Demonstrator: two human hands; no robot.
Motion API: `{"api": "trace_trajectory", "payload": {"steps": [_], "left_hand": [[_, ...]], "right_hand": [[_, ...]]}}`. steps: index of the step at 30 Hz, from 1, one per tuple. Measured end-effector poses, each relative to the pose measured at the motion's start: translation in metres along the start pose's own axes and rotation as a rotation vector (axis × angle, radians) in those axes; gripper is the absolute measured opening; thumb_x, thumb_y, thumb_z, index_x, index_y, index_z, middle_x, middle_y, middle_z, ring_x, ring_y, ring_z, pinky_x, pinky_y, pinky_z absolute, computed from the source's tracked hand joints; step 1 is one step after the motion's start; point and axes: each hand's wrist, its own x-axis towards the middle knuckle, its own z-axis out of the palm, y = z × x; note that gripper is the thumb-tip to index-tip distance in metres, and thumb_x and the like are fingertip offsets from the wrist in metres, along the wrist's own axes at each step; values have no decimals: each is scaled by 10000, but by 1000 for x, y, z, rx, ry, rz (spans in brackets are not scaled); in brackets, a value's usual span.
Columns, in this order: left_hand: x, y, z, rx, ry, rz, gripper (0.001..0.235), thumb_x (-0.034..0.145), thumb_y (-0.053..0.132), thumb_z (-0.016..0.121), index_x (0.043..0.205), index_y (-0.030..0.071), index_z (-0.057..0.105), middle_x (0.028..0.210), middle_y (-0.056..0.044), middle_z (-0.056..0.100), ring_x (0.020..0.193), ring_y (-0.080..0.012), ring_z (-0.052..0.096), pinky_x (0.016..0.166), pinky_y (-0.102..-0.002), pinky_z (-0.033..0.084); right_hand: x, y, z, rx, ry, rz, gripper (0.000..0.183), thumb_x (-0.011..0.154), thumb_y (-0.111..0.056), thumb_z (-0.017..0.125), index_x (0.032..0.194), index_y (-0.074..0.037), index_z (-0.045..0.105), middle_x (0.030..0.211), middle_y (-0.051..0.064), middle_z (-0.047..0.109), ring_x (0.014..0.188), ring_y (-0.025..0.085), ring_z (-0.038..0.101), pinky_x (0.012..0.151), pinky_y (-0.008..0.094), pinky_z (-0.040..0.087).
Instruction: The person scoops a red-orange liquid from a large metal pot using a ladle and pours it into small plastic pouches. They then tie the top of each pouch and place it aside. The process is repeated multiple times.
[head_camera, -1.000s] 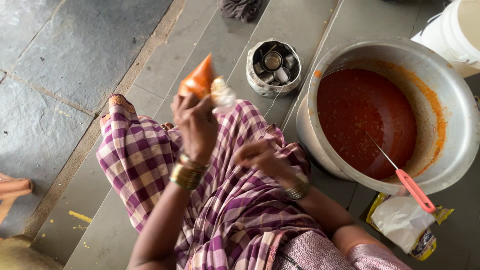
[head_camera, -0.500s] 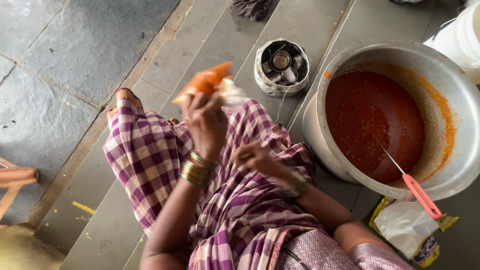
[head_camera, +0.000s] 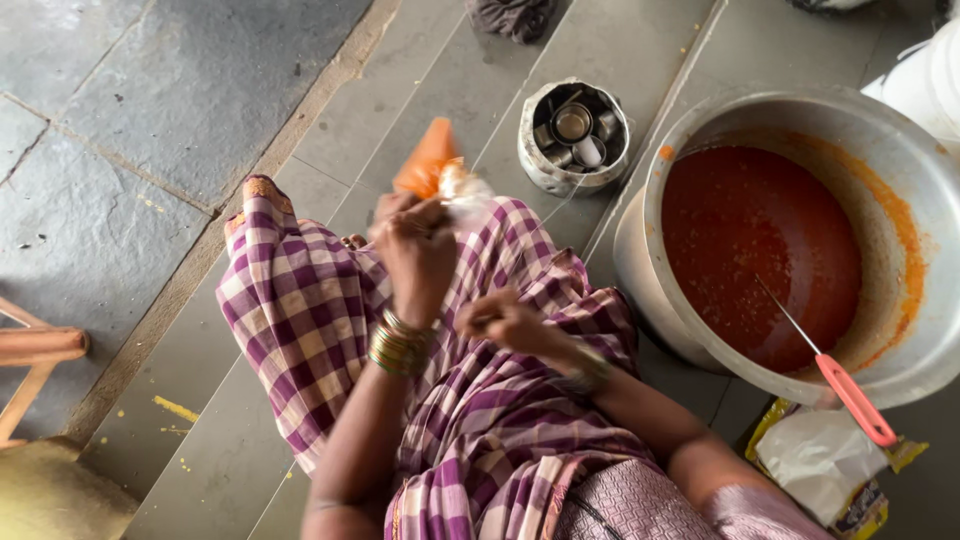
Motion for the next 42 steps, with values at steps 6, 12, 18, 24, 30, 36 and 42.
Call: {"api": "trace_trajectory", "payload": {"steps": [6,12,18,24,30,36,42], "left_hand": [[-20,10,-25,-550,-534,-448,171,692,-94,618,682,56,698,619,0,654,535,-121,551,521,-293,479],[-17,-15,-25,188,-178,-109,198,766,-81,678,601,27,676,568,-62,610,532,-179,527,837,-332,479],[-33,12,-17,-472,-470,-461,130,764,-72,653,654,-8,627,610,-61,544,562,-156,475,566,-302,430],[-22,-22,-29,110,-380,-243,232,788,-53,609,602,59,690,515,7,572,441,-98,492,613,-342,454],[-32,-5,-4,-411,-219,-352,189,726,-63,632,574,21,556,551,-47,519,513,-123,454,569,-299,457],[-27,-17,-38,-123,-494,-289,123,684,-31,679,592,48,665,551,-30,604,461,-131,516,594,-313,461],[-30,3,-8,-27,-80,-24,103,742,-50,635,706,31,686,704,-69,633,645,-190,529,698,-328,458]], "right_hand": [[39,-5,-80,350,222,-76,236,902,-107,474,811,-64,688,786,106,679,550,70,554,500,204,463],[6,-28,-61,-57,-250,-729,345,1025,-347,584,940,-67,766,965,176,794,560,41,626,496,183,529],[27,-9,-21,263,87,-61,260,999,-204,559,956,-32,750,921,118,756,613,99,626,543,211,527],[18,-42,-98,284,-106,-207,209,972,-61,534,972,2,734,878,61,717,665,157,626,590,238,525],[10,-3,-3,144,-31,112,156,938,-34,566,943,-9,720,892,97,717,653,189,594,594,276,509],[29,-4,-113,387,58,-100,104,944,-95,631,909,-33,707,814,80,684,584,146,529,560,269,468],[-12,14,-19,119,-40,266,176,925,-5,494,969,-74,650,821,111,682,628,137,614,596,277,541]]}}
